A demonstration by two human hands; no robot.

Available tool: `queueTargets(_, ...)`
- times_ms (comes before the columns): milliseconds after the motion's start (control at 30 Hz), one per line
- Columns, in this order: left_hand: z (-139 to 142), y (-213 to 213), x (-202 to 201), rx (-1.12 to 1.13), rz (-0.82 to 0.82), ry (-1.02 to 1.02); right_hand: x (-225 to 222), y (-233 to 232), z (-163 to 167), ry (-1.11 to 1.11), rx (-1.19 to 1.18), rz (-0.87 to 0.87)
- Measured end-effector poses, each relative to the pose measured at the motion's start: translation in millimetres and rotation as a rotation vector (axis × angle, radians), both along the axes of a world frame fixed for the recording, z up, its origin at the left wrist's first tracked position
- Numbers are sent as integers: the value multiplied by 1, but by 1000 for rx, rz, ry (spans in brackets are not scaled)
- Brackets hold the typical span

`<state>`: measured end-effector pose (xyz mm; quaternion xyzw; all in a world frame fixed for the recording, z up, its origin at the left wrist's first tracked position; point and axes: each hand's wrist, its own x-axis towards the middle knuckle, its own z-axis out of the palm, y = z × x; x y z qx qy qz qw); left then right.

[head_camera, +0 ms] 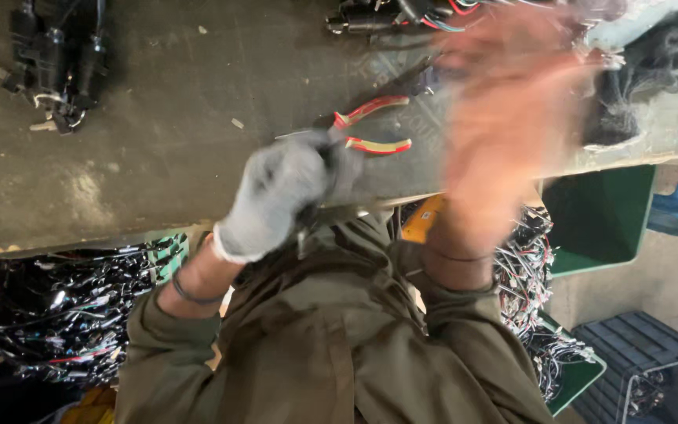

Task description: The person repeatedly strips the outer insulation from black wires using red-handled pliers. They hold each wire with a gloved left hand, cut the sheath, and pull it off to expose inner red and green conductors. The processed wires are placed on a metal table alongside many similar wires and keys.

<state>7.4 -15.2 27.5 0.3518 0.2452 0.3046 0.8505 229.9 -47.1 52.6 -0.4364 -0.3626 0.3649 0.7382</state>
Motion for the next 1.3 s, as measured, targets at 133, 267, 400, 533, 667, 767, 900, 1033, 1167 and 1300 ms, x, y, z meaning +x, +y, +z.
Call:
queueTargets(133, 0, 18, -9, 182, 33, 121, -38, -12, -46, -250, -281, 567)
queueTargets(267, 2, 16, 8, 668, 350, 378, -35, -31, -81, -148, -431, 528)
queueTargets(400, 1, 3, 17, 586, 332, 193, -26, -34, -90, -152, -202, 493)
queueTargets(533, 4, 2, 7, 370, 299, 335, -21, -26, -81, -336, -134, 461)
queueTargets(667, 11, 6, 6, 835, 360, 626, -21, -21, -73, -909, -114, 272)
queueTargets(767, 14, 6, 7, 961, 305, 670, -21, -23, -72, -855, -4, 231)
queueTargets(900, 11, 11, 5, 809, 207, 607, -26, -31, -74, -688, -124, 254)
queueTargets(1033, 7, 21, 3, 949, 160, 587, -36, -38, -76, -663, -125, 215)
queueTargets(1167, 11, 17, 4, 1120, 190, 601, -39, -38, -76, -232, -340, 394)
queueTargets(1300, 12, 6, 9, 1113, 195, 806, -33, -34, -77, -53, -424, 505)
